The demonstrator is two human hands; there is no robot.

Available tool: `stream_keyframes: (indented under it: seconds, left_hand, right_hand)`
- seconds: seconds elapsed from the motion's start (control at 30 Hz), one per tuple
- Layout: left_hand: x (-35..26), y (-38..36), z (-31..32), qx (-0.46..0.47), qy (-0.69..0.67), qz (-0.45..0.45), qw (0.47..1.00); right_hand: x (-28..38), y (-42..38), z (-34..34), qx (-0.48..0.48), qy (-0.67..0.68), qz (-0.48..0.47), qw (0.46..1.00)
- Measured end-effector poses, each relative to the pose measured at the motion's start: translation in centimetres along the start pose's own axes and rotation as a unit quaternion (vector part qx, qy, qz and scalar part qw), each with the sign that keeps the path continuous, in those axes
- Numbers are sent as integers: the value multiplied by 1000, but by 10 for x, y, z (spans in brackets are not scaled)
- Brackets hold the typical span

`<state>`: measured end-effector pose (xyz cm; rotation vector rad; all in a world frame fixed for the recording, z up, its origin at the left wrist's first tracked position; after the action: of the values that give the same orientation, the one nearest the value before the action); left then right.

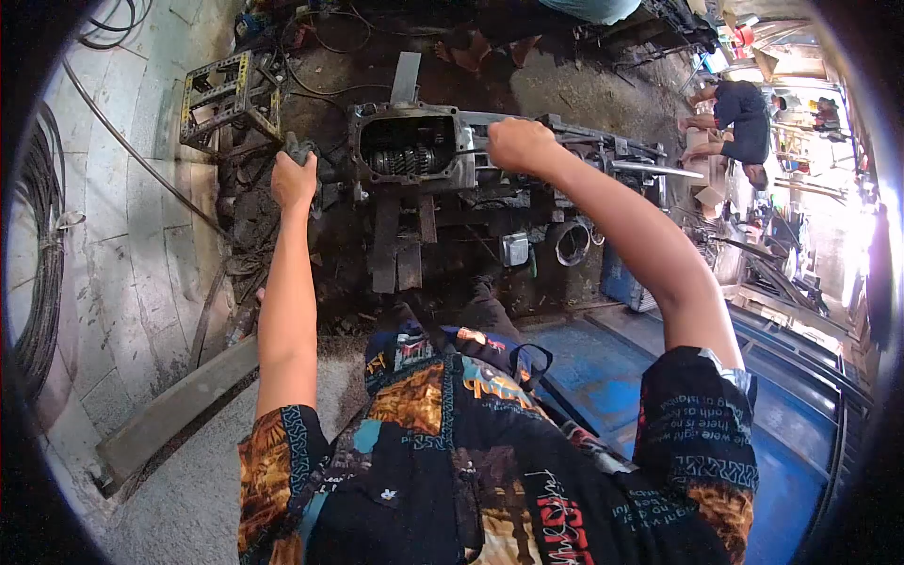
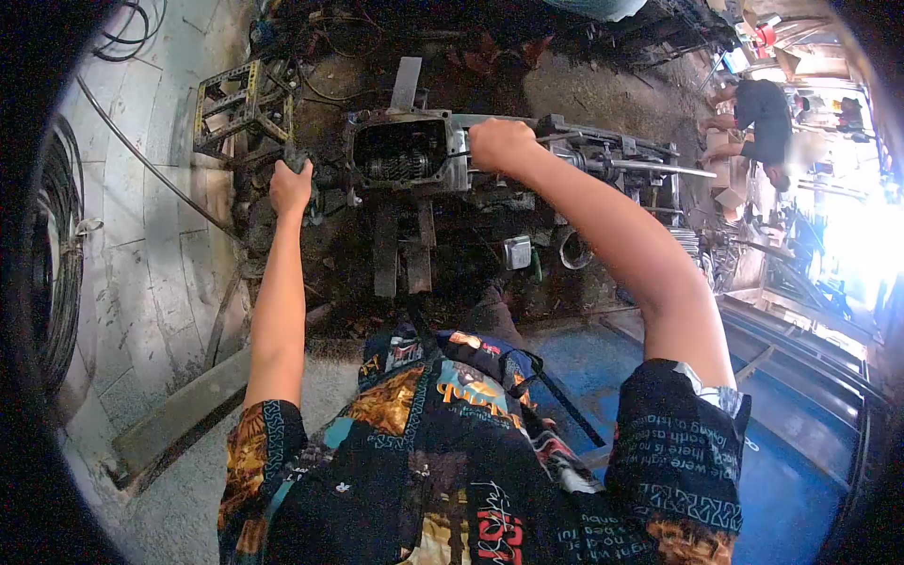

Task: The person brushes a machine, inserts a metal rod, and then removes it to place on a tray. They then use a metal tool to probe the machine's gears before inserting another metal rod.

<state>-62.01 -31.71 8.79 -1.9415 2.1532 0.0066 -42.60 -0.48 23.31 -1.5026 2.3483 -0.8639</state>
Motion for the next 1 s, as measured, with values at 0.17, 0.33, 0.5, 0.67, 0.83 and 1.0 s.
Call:
stream_keyframes:
  seconds: [0.17,0.33,0.5,0.67,0.83,1.0]
  left_hand:
    - [-3,-7,-4,120,21,-31,992]
    - [9,-24,7,-166,-4,11,986]
    - [8,-24,2,-119,-13,5,993]
    - [8,-20,4,-106,8,11,994]
    - [5,-21,-5,-90,14,19,996]
    - [4,-20,-2,28,1,5,1000]
  right_hand:
    - [0,9,3,23,-36,-60,997]
    - [-8,17,13,22,-56,-134,989]
    - [-7,9,17,10,-21,-68,997]
    - [-9,12,22,-21,44,22,999]
    - [-1,-5,49,-74,92,41,992]
    - [-14,-24,61,-142,224,59,962]
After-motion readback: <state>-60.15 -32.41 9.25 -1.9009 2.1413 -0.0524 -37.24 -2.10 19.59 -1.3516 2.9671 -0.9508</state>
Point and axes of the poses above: each hand's wrist, its own y-axis towards the middle knuckle, its own z-axis out of the palm, x = y × z, the point moved 6 cm from there along y, towards the middle knuckle, and after that the axes turned 13 degrees about y, right-handed, at the moved point
